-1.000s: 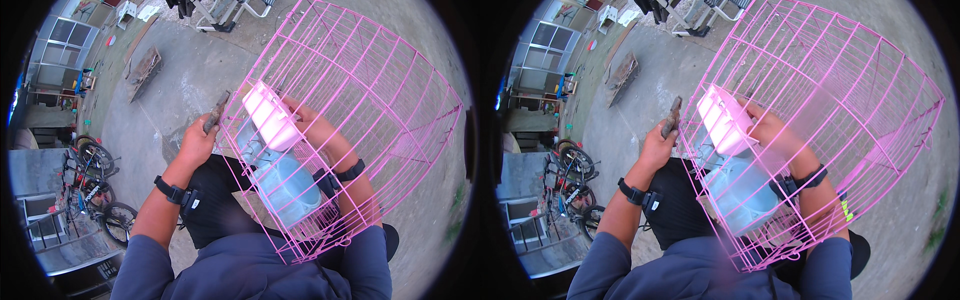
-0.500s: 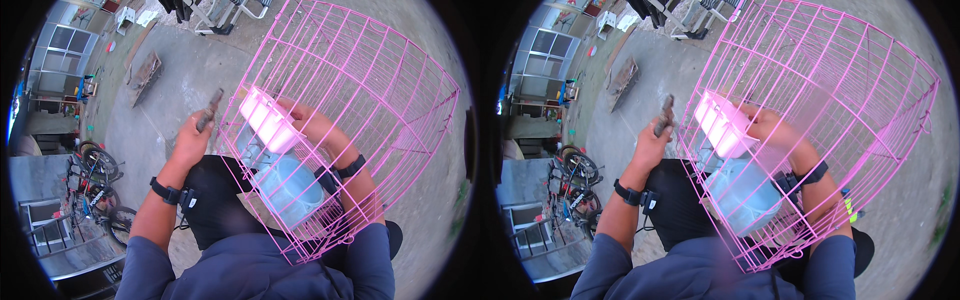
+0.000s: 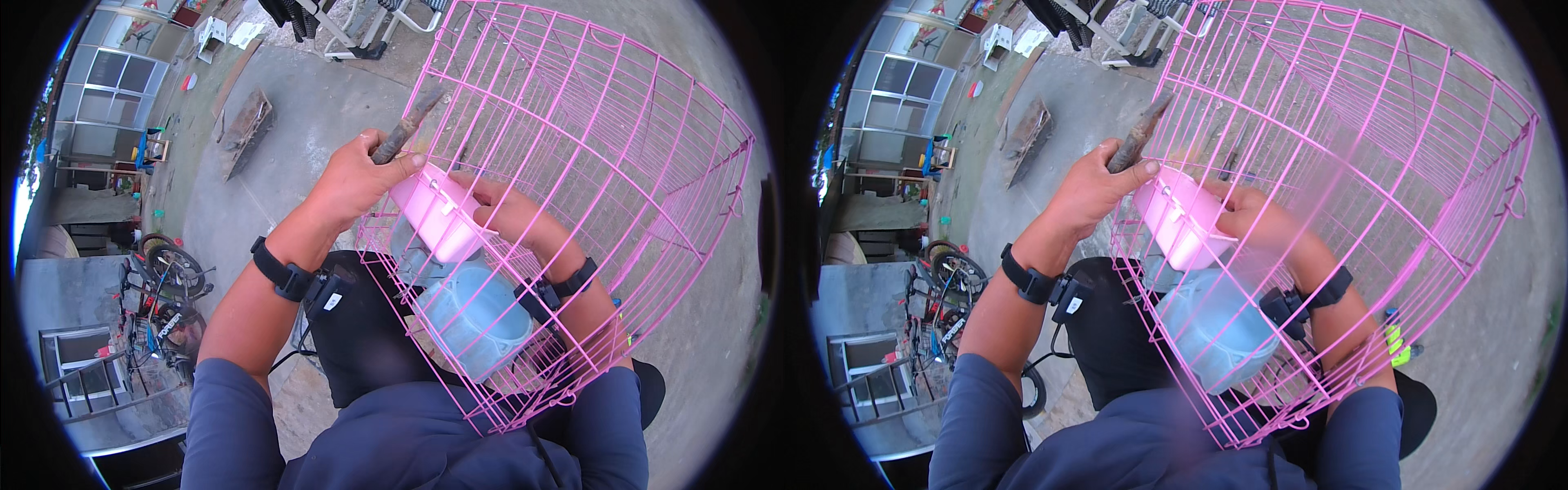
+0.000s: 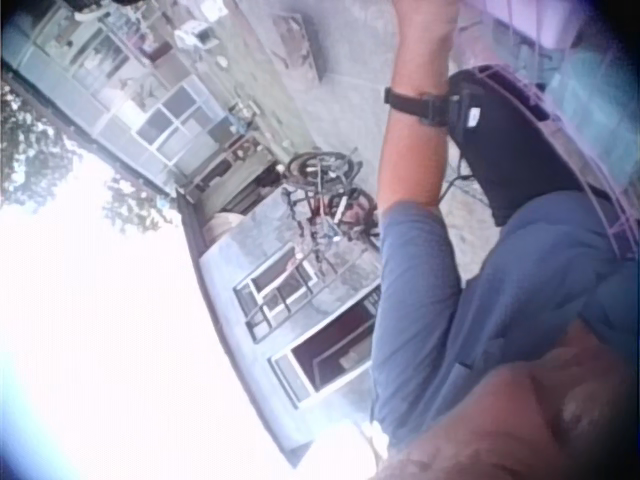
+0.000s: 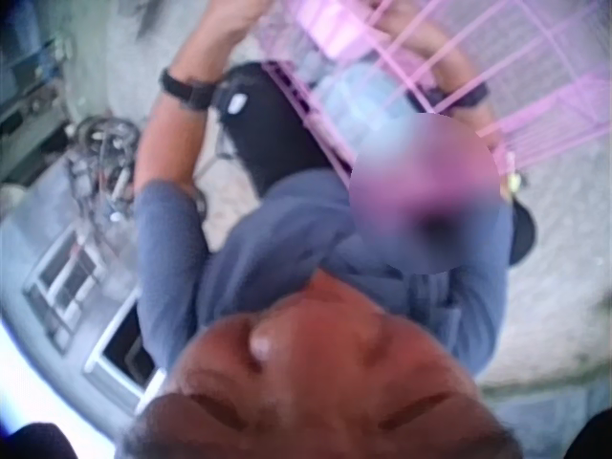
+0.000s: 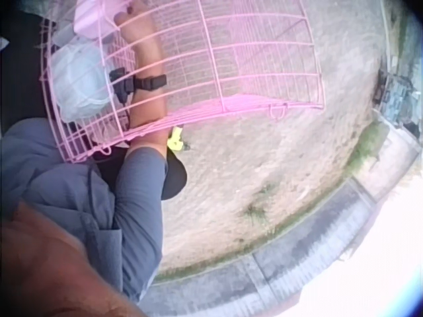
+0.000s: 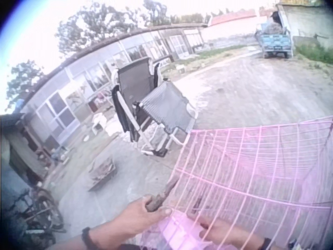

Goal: The person uses pliers to bend and secure metal wires on a small pink wire cage.

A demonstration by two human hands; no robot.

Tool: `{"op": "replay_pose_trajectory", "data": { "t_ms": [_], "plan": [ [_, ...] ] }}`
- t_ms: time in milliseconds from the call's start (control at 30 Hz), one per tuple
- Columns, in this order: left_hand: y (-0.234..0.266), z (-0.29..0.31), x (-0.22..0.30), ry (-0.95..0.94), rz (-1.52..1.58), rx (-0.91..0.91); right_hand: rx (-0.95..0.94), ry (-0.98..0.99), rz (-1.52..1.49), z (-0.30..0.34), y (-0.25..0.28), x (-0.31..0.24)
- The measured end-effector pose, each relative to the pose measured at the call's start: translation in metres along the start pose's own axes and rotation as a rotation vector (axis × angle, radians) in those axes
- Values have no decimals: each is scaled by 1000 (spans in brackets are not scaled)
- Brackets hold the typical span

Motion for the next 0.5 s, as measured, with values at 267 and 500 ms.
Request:
{"op": "replay_pose_trajectory", "data": {
  "t_ms": [267, 500],
  "plan": [
    [0, -8, -6, -87, 77, -27, 14, 30, -60, 4, -9, -15],
    [-5, -2, 3, -44, 196, -41, 40, 12, 16, 4, -3, -13]
  ]
}}
Point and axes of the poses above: each hand's wrist, its own z-axis away from the middle knuckle, its own y-axis out of the back of the hand, x = y × z, the point moved 9 cm from there along -z, towards the middle knuckle, and after that the axes turned 6 degrees about -x, right-handed, at the moved point
